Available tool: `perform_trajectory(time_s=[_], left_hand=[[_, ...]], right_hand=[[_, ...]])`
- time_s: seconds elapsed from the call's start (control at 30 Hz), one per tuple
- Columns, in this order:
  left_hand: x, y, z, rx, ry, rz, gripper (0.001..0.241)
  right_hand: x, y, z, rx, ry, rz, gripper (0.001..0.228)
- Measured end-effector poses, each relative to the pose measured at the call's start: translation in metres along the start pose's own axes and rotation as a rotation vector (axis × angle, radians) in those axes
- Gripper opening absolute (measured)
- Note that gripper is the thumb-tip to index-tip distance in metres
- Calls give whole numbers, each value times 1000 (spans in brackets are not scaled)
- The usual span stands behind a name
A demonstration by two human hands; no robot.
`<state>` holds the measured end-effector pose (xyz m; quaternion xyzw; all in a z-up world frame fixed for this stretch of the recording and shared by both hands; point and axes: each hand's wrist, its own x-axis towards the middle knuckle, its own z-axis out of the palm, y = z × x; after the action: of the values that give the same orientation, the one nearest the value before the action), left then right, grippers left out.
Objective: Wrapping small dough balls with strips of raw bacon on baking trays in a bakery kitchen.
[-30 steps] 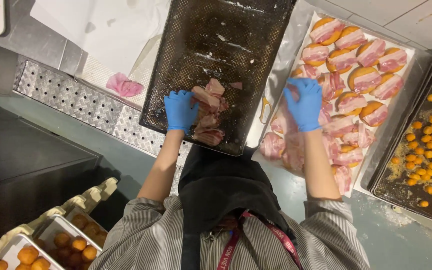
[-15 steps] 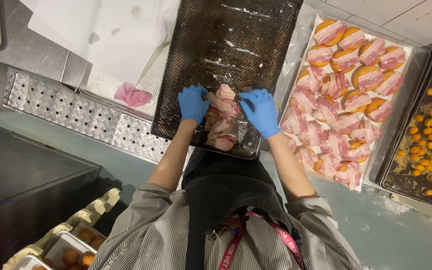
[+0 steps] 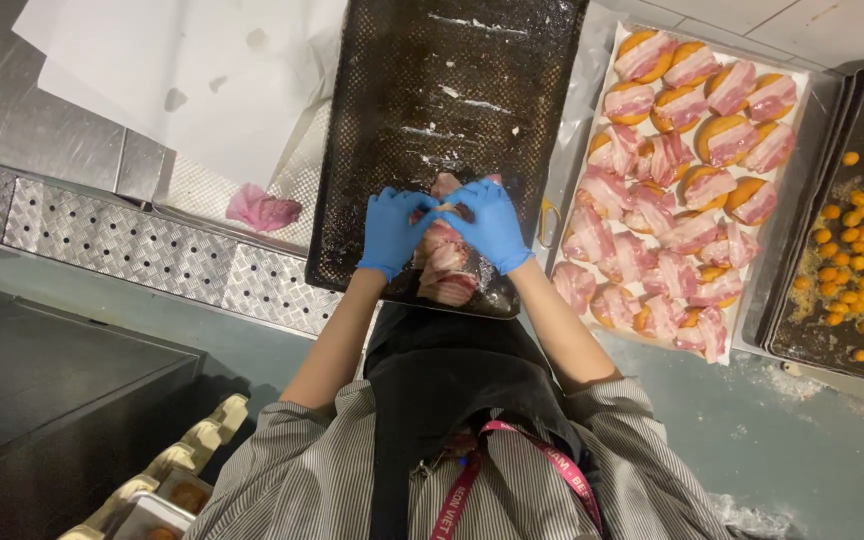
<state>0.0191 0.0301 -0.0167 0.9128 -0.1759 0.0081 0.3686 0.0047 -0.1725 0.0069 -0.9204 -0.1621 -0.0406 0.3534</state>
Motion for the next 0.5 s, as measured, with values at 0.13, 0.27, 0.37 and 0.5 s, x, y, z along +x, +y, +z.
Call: perform_trajectory(time_s=[0.13,0.27,0.37,0.5], left_hand=[[0,9,-4,-120,-1,2,12],[-1,4,8,-225,-24,-106,12],[1,7,7,-250,-36,-141,15],[-1,7,7,-270,12,-79,19]], right_hand=[[-11,16,6,9,140,-50,25],[-11,11,-2,82,161,23,20],[-12,14,-1,115,183,35,21],[-9,11,0,82,207,43,21]])
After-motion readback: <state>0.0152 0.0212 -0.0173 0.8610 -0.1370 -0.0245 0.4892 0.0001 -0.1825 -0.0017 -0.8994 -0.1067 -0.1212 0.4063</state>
